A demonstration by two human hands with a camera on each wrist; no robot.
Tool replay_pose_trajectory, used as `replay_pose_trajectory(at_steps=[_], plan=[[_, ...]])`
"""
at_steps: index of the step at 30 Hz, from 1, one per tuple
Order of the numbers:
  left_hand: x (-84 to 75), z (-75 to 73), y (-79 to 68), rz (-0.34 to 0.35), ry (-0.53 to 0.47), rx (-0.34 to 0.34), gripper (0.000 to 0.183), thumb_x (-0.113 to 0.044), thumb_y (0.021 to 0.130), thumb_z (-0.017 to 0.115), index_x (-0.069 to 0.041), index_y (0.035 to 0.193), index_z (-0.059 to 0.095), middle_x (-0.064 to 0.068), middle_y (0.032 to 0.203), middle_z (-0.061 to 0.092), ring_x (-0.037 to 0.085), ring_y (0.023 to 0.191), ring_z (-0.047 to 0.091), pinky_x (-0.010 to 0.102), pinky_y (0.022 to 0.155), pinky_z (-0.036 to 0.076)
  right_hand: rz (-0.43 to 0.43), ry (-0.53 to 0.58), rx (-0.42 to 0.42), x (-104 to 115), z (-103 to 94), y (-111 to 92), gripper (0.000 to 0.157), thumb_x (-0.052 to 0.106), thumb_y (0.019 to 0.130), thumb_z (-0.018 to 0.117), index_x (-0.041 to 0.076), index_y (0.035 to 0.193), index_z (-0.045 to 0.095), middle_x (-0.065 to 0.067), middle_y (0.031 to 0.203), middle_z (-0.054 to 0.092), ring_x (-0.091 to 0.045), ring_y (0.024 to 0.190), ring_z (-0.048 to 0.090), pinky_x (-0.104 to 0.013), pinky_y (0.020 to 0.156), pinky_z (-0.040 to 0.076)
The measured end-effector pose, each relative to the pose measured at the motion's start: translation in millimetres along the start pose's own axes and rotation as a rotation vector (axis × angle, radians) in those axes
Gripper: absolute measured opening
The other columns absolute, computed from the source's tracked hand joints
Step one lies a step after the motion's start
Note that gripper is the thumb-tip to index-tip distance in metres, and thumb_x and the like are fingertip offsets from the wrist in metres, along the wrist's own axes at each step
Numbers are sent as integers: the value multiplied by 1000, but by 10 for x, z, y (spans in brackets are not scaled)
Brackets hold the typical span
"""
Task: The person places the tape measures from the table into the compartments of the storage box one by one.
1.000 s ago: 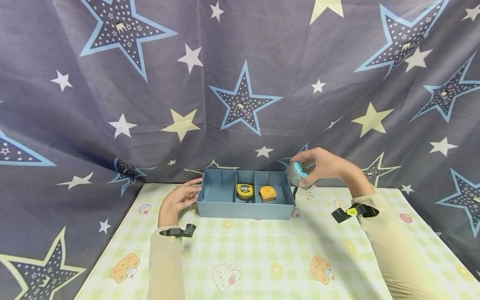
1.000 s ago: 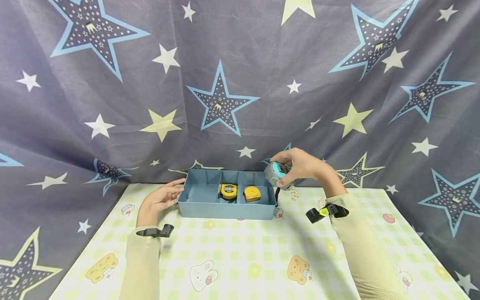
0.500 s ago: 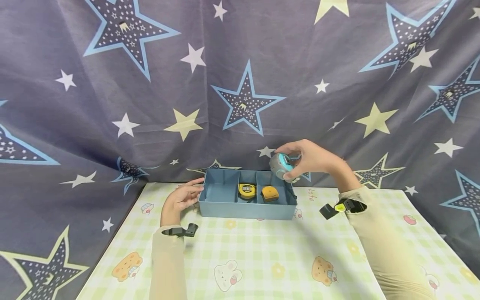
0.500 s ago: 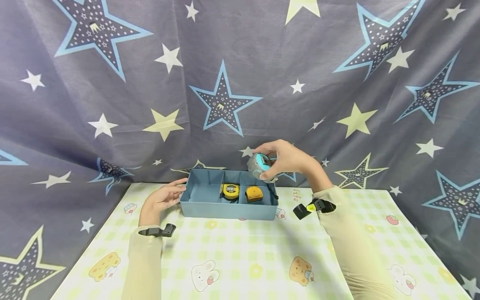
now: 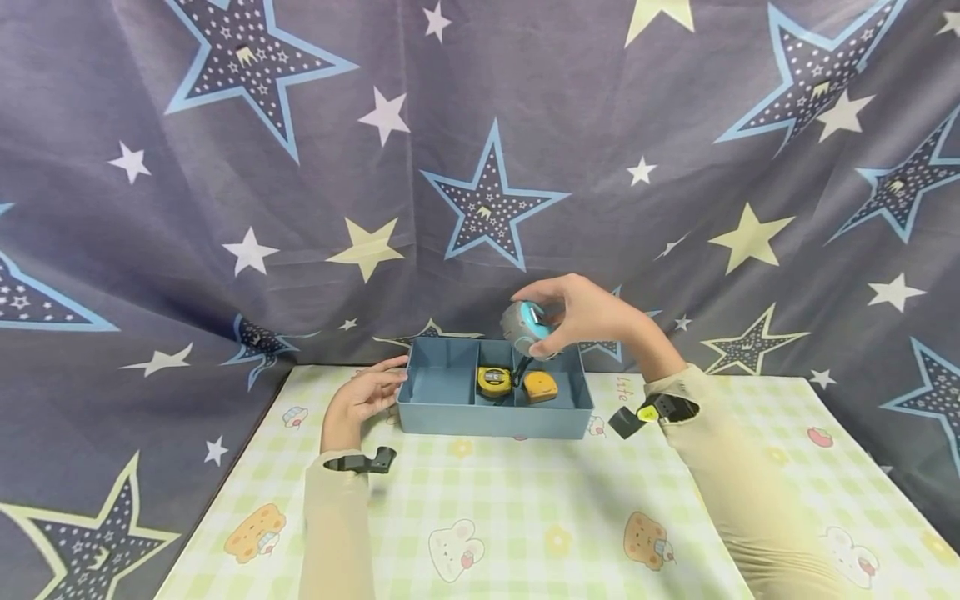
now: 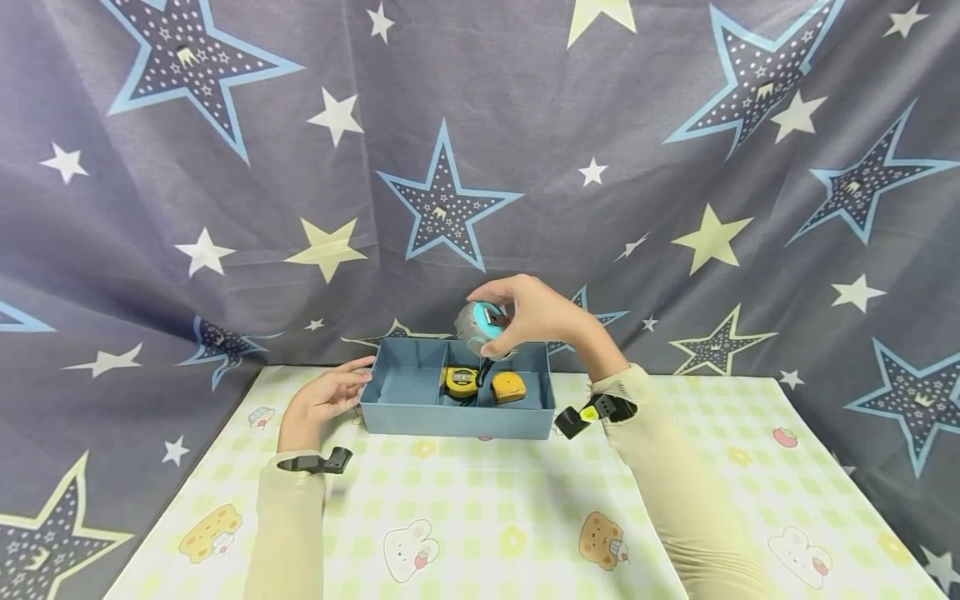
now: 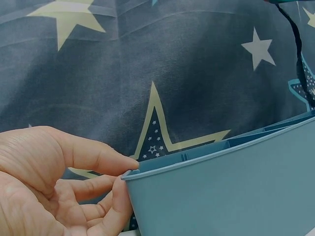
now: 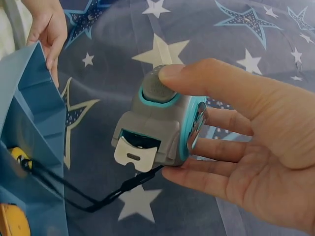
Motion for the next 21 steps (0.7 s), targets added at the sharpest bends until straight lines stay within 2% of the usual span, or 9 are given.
replay_pose_trajectory(at_steps=[7, 14, 21], plan=[[39, -41, 39, -14, -43, -12, 67, 2, 103, 52, -6, 163, 23, -3, 94, 64, 2, 68, 63, 14, 67, 54, -4, -15, -7, 71, 96, 99, 75, 12, 74, 90, 9, 142, 59, -7, 128, 67, -26, 106, 68, -36, 91, 61], [41, -23, 43, -8, -9, -14, 64, 2, 104, 50, -6, 162, 24, -6, 93, 64, 1, 69, 63, 13, 67, 53, -32, 31, -17, 148, 163, 192, 76, 11, 75, 90, 9, 144, 58, -7, 133, 65, -26, 108, 69, -34, 92, 60], [27, -37, 46, -10, -31, -1, 65, 1, 105, 49, -6, 163, 21, -6, 92, 64, 1, 68, 63, 13, 65, 53, -73, 56, -34, 234, 219, 297, 76, 11, 76, 90, 10, 145, 57, -8, 135, 64, -31, 109, 65, -36, 95, 59]])
Point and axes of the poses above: each hand's wrist, its own y-axis towards the middle knuckle, its own z-axis out of the palm, x = y × z, the point moved 8 cm from there along y, towards the middle knuckle
